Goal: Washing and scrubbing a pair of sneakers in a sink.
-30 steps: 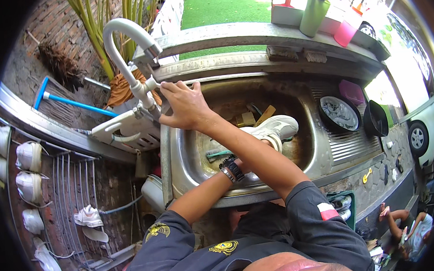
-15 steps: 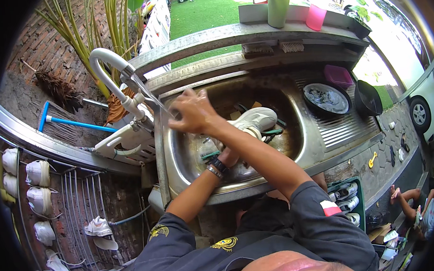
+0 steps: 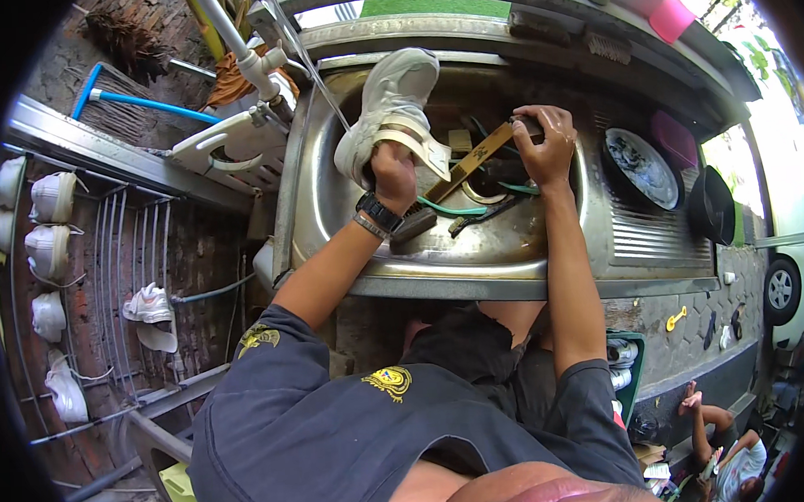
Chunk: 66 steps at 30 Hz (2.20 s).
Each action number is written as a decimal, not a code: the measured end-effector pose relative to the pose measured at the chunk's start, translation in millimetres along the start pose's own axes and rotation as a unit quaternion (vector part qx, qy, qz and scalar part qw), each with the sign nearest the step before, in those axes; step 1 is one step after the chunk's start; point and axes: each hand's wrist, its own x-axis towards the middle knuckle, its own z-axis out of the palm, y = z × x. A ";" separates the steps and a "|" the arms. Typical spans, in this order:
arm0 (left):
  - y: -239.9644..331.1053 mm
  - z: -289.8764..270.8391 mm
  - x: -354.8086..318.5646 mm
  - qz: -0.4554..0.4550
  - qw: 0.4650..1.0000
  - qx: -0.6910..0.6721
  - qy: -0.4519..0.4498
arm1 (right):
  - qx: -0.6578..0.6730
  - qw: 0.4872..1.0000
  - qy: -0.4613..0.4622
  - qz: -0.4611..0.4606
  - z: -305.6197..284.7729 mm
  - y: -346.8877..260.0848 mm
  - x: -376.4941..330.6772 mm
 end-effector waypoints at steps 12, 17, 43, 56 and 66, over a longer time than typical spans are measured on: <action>46.0 -9.3 34.1 -0.017 0.985 -0.122 0.125 | 0.018 0.967 -0.243 0.078 9.2 -18.0 -11.8; 65.0 4.8 40.2 -0.071 0.964 -0.148 0.209 | 0.020 0.960 -0.260 0.098 9.6 -22.7 -9.9; 73.1 -24.9 53.0 -0.149 0.963 -0.189 0.118 | 0.026 0.901 -0.391 0.187 7.7 -25.9 -14.1; 70.9 -7.0 43.4 -0.134 0.956 -0.158 0.207 | 0.012 0.896 -0.403 0.188 11.0 -21.7 -19.1; 63.5 -48.7 45.7 -0.272 0.874 -0.395 -0.073 | 0.012 0.897 -0.400 0.189 10.6 -22.7 -18.9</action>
